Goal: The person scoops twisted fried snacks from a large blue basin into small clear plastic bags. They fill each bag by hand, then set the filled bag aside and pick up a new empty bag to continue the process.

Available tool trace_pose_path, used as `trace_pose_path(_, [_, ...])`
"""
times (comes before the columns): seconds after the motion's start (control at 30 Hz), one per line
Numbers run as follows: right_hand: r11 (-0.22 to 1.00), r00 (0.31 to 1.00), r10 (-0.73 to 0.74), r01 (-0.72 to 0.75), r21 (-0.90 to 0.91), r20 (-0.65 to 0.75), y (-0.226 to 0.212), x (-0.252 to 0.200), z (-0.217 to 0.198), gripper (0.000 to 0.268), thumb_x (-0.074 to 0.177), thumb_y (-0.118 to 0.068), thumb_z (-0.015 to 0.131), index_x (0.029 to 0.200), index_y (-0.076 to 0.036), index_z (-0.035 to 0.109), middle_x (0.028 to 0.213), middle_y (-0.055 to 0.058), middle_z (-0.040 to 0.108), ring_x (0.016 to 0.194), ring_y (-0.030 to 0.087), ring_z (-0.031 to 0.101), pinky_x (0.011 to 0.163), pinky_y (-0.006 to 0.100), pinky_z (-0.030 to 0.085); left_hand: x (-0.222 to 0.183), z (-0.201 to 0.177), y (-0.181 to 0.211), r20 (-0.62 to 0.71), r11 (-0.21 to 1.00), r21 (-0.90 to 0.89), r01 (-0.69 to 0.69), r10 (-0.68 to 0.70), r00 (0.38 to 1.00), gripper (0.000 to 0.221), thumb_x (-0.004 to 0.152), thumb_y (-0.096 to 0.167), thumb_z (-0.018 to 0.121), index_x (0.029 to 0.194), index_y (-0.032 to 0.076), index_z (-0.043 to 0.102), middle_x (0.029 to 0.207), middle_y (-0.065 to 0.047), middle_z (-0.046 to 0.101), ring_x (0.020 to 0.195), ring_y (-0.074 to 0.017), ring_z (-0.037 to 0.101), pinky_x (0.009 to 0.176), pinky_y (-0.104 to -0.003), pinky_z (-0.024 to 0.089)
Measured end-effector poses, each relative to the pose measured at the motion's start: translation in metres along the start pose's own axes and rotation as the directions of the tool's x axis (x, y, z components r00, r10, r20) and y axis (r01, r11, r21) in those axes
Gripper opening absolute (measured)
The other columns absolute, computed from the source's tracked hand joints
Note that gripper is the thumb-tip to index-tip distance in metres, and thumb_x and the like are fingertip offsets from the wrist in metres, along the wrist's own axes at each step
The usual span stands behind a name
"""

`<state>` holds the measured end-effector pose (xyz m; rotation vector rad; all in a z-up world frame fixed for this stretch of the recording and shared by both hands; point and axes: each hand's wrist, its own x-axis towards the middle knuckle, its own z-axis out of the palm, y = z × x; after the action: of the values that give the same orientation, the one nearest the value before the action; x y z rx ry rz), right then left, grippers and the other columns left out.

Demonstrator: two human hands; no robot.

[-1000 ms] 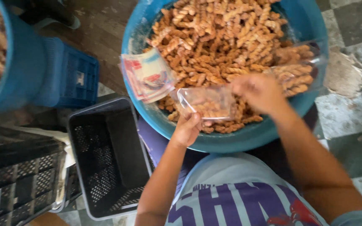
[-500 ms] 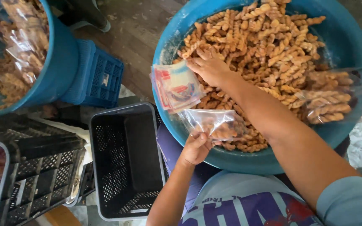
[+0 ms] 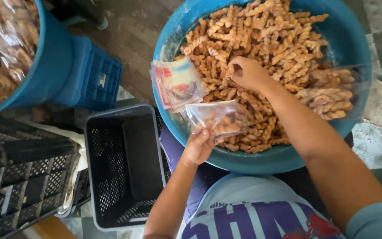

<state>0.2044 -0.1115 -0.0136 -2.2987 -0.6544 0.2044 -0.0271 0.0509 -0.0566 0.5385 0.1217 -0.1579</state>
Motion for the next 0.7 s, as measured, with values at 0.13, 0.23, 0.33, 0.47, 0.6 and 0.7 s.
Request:
trace_pose_path(0.13, [0.897, 0.996, 0.054, -0.018, 0.442, -0.069, -0.059, -0.007, -0.037, 0.020, 0.072, -0.010, 0.069, 0.089, -0.012, 0.059, 0.079, 0.003, 0.061, 0.079, 0.017, 0.063, 0.063, 0.031, 0.051, -0.009, 0.046, 0.026, 0.046, 1.000, 0.014, -0.018, 0.018, 0.999, 0.039, 0.084, 0.027, 0.065, 0.115, 0.009, 0.052, 0.090, -0.015, 0.067, 0.092, -0.0288, 0.067, 0.079, -0.037, 0.056])
trace_pose_path(0.23, [0.464, 0.923, 0.348, -0.323, 0.825, 0.166, -0.065, -0.003, -0.052, 0.014, 0.077, -0.011, 0.056, 0.086, -0.016, 0.048, 0.080, -0.001, 0.060, 0.072, 0.012, 0.062, 0.050, 0.023, 0.054, -0.015, 0.080, 0.042, 0.035, 0.999, -0.021, -0.031, 0.031, 0.999, 0.019, 0.084, 0.026, 0.066, 0.093, 0.012, 0.057, 0.079, -0.009, 0.067, 0.090, -0.0270, 0.067, 0.082, -0.037, 0.055])
trace_pose_path(0.33, [0.433, 0.896, 0.413, -0.350, 0.831, 0.162, -0.047, 0.013, -0.047, 0.030, 0.083, -0.021, 0.059, 0.111, -0.013, 0.049, 0.075, -0.002, 0.057, 0.063, 0.008, 0.053, 0.052, 0.027, 0.054, -0.013, 0.053, 0.029, 0.047, 0.996, -0.037, -0.087, 0.088, 0.995, 0.025, 0.086, 0.025, 0.062, 0.104, 0.010, 0.054, 0.088, -0.013, 0.067, 0.093, -0.0274, 0.066, 0.077, -0.037, 0.056])
trace_pose_path(0.47, [0.980, 0.970, 0.197, -0.195, 0.030, -0.145, -0.019, 0.050, -0.029, 0.022, 0.092, -0.007, 0.055, 0.114, -0.005, 0.055, 0.092, 0.018, 0.058, 0.066, 0.030, 0.060, 0.056, 0.040, 0.049, -0.008, 0.032, 0.023, 0.090, 0.995, -0.084, 0.045, -0.038, 0.995, 0.036, 0.088, 0.022, 0.065, 0.120, 0.014, 0.050, 0.093, 0.007, 0.063, 0.096, -0.0171, 0.063, 0.085, -0.039, 0.052])
trace_pose_path(0.6, [0.729, 0.999, -0.043, 0.008, -0.684, -0.033, 0.003, 0.090, 0.000, 0.063, 0.078, 0.011, 0.054, 0.135, -0.015, 0.048, 0.135, 0.030, 0.035, 0.083, 0.043, 0.062, 0.042, 0.041, 0.051, -0.009, 0.037, 0.026, 0.037, 0.993, -0.096, 0.063, -0.060, 0.998, 0.056, 0.086, 0.021, 0.065, 0.134, 0.008, 0.039, 0.077, 0.007, 0.063, 0.080, -0.0110, 0.064, 0.084, -0.039, 0.053])
trace_pose_path(0.7, [0.623, 0.987, -0.159, 0.123, -0.772, 0.028, 0.008, 0.095, -0.003, 0.018, 0.067, 0.013, 0.065, 0.070, -0.004, 0.060, 0.076, 0.007, 0.052, 0.063, 0.021, 0.053, 0.044, 0.029, 0.053, -0.008, 0.006, 0.011, 0.078, 0.990, -0.114, 0.079, -0.070, 0.994, 0.025, 0.089, 0.023, 0.064, 0.112, 0.017, 0.061, 0.087, 0.001, 0.069, 0.093, -0.0140, 0.065, 0.092, -0.043, 0.048])
